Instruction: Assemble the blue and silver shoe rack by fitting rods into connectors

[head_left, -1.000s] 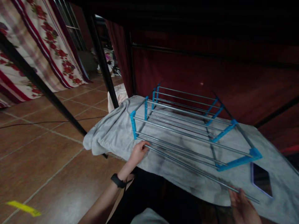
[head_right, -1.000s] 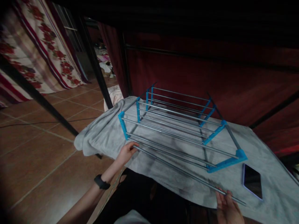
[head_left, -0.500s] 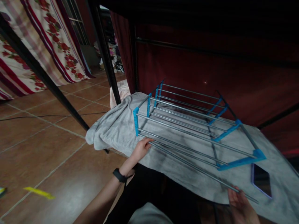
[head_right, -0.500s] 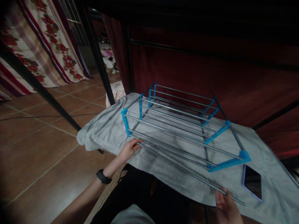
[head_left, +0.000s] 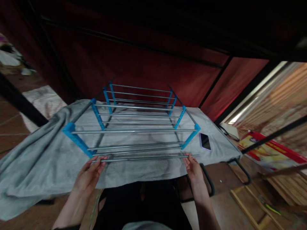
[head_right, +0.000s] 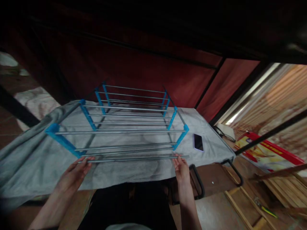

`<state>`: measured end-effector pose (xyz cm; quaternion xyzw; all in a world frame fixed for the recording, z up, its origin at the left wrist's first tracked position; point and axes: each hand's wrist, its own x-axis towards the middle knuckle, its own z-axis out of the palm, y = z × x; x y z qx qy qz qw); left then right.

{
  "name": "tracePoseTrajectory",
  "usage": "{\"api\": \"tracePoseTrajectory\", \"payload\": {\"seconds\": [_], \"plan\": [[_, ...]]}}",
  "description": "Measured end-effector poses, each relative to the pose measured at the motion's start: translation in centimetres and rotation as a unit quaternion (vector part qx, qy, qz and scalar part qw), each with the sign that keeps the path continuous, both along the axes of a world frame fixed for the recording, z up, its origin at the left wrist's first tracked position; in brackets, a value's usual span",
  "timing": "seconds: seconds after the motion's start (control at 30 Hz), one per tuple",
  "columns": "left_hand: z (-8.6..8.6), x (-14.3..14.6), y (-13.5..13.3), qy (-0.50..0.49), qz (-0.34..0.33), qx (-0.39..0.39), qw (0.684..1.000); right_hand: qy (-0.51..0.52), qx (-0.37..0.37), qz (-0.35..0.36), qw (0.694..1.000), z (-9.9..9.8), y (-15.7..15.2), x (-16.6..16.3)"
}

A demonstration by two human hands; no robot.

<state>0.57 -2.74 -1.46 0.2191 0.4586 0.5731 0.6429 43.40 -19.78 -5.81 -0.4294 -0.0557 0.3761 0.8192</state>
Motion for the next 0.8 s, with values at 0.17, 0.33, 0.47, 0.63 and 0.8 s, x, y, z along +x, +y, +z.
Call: {"api": "tracePoseTrajectory", "payload": {"seconds": [0.17,0.33,0.47,0.63,0.8], "plan": [[-0.8,0.1,0.6,-0.006,-0.017,-0.048,0.999,0.024,0.027,0.005,0.999,1.6,0.9,-1.2],[-1.2,2.1,-0.1,-0.02,-0.042,-0.087,0.995,0.001,0.03,0.027,0.999,3.0,1.2,-2.2],[-1.3,3.4,-0.6,-0.027,-0.049,-0.119,0.991,-0.005,0.024,0.02,0.999,3.7,1.2,-2.5],[-1.2,3.7,-0.6,-0.015,-0.032,-0.163,0.986,-0.024,0.027,0.003,0.999,4.8,0.7,-1.9],[-0.8,4.1,-0.8,-0.001,-0.015,-0.173,0.985,-0.038,0.031,-0.011,0.999,4.9,0.2,-1.3]]}}
